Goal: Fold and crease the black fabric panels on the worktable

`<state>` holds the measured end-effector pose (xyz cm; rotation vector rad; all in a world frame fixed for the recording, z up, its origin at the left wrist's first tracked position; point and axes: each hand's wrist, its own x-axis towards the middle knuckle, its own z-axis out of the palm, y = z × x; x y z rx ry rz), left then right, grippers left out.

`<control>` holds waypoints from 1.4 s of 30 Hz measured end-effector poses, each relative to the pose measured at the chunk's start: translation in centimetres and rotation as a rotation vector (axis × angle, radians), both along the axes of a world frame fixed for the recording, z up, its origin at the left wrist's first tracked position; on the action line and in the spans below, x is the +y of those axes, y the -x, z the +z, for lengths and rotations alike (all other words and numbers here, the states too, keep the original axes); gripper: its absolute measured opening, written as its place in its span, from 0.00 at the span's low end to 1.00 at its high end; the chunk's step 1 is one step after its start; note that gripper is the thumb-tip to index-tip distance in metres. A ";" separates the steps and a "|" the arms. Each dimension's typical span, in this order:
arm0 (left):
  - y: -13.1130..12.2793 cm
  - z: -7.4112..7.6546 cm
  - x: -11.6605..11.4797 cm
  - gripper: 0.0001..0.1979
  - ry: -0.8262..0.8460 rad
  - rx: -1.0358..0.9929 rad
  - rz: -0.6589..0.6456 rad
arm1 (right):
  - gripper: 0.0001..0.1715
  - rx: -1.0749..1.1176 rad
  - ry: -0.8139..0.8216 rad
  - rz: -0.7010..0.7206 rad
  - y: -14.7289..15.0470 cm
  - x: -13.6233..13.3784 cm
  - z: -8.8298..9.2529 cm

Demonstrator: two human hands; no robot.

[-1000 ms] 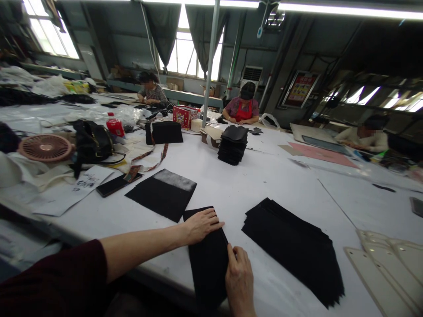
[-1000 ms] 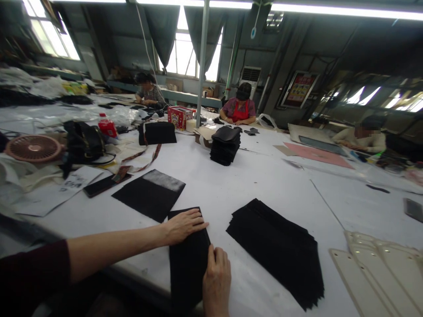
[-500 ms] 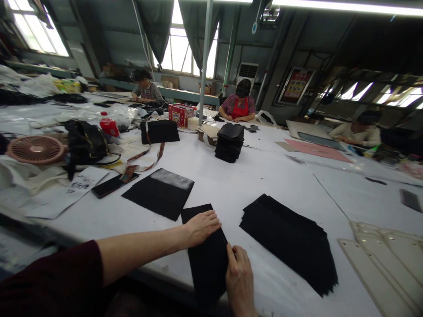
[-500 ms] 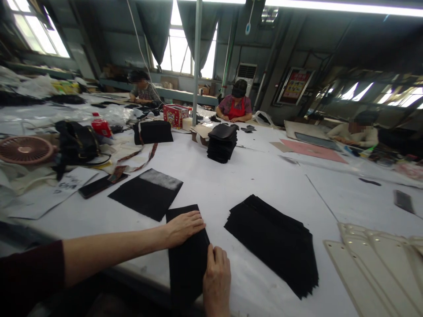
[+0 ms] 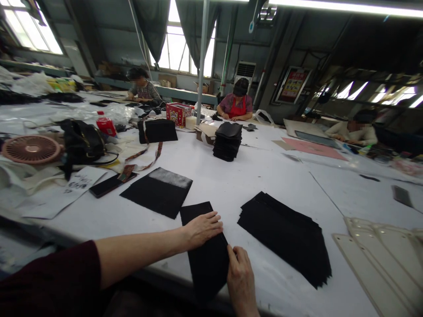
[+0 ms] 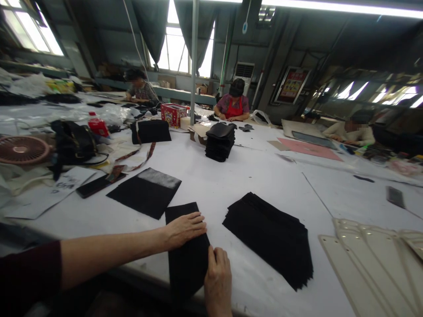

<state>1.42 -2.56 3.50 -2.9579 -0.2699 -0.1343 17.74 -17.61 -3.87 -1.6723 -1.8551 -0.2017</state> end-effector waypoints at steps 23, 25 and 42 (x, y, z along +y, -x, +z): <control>-1.1 0.0 -2.8 0.25 0.095 0.052 -0.024 | 0.21 0.009 0.073 -0.007 -0.9 -2.4 1.0; -1.1 -0.2 -2.9 0.25 0.062 0.056 -0.040 | 0.21 0.002 0.074 -0.011 -0.9 -2.5 1.1; -1.6 0.1 -4.9 0.25 0.092 0.078 -0.026 | 0.18 -0.079 0.065 -0.047 -1.1 -3.6 2.1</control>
